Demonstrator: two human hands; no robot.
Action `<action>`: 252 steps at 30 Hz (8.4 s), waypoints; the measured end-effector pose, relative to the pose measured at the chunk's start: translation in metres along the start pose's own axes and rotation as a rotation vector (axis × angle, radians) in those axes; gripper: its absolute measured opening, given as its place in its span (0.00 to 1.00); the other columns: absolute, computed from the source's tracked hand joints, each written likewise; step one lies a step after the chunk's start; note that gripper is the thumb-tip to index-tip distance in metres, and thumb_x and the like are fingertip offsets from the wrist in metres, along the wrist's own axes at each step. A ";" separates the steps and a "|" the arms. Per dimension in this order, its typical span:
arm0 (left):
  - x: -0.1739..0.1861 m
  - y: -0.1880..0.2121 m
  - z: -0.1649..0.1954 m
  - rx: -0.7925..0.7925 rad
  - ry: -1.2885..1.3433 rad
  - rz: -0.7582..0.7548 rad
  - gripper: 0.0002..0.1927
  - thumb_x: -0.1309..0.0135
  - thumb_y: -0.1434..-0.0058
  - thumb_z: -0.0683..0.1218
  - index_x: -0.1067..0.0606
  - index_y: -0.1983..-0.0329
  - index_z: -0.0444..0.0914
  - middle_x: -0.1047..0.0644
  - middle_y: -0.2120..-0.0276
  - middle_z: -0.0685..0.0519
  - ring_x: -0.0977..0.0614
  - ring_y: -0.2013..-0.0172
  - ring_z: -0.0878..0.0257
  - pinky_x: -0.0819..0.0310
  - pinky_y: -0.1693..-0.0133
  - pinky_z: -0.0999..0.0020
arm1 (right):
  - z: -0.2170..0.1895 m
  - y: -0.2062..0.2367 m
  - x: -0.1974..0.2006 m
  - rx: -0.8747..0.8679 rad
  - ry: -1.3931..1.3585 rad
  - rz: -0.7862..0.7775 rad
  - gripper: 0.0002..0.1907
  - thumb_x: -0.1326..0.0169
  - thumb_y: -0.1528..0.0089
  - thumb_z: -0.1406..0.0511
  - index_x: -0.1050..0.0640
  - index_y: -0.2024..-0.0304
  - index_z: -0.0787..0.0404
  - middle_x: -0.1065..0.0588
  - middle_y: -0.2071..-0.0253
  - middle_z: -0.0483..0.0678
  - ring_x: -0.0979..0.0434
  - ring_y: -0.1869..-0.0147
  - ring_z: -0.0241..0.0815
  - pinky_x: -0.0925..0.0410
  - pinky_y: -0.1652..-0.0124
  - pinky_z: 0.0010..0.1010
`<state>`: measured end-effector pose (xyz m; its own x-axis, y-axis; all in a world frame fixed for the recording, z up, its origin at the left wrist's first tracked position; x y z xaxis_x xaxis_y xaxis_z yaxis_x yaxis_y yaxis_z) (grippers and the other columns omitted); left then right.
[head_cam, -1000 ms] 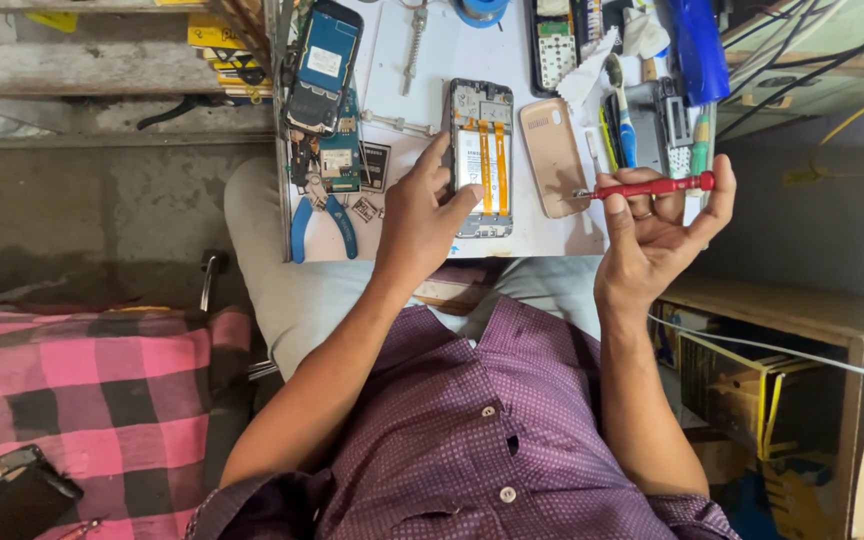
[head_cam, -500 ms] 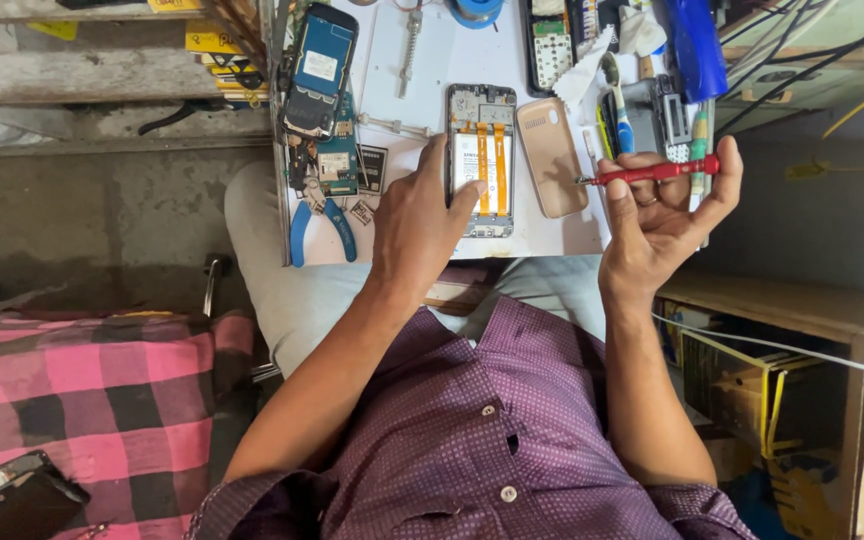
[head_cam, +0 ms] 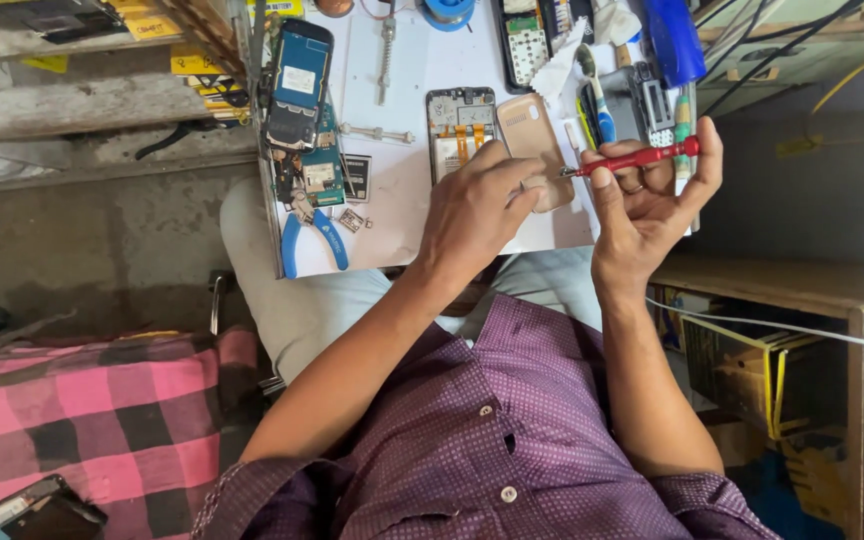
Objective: The person uses a red screwdriver to unscrew screws from the back of an opened smartphone on a cluttered workbench, then pries along the edge of the phone with a metal pry tool. They lift out the large battery from the phone body and hold the separated battery and chassis.
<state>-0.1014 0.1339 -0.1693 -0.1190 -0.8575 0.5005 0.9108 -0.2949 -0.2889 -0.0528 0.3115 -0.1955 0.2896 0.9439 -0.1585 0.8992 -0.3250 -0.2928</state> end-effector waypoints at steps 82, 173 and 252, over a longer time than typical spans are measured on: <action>0.078 0.045 -0.016 -0.053 -0.255 0.029 0.23 0.40 0.43 0.43 0.22 0.43 0.36 0.34 0.32 0.45 0.37 0.29 0.49 0.47 0.28 0.48 | -0.027 0.011 -0.115 0.275 0.217 -0.659 0.38 0.46 0.32 0.83 0.43 0.29 0.49 0.28 0.44 0.58 0.21 0.43 0.49 0.24 0.46 0.33; 0.117 -0.004 -0.033 -0.086 -0.541 0.288 0.08 0.35 0.38 0.43 0.18 0.57 0.37 0.27 0.61 0.54 0.27 0.55 0.56 0.39 0.47 0.53 | -0.056 0.011 -0.117 0.449 0.562 -0.511 0.33 0.41 0.34 0.82 0.37 0.33 0.55 0.24 0.51 0.53 0.23 0.46 0.49 0.29 0.50 0.34; 0.066 0.058 -0.024 -0.084 -0.415 0.075 0.24 0.35 0.38 0.51 0.24 0.42 0.37 0.30 0.37 0.47 0.31 0.35 0.53 0.44 0.32 0.49 | -0.030 0.015 -0.105 0.202 0.276 -0.604 0.40 0.48 0.29 0.82 0.47 0.24 0.49 0.27 0.47 0.58 0.22 0.43 0.47 0.27 0.43 0.36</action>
<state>-0.0665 0.0502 -0.1729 0.1315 -0.6409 0.7563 0.8734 -0.2860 -0.3942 -0.0604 0.2090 -0.1552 -0.1460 0.9344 0.3250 0.8583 0.2830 -0.4280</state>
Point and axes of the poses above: each hand's wrist, its own y-axis away from the middle knuckle, its own x-axis out of the back of the hand, z = x × y, the point moved 7 cm from there along -y, towards the middle knuckle
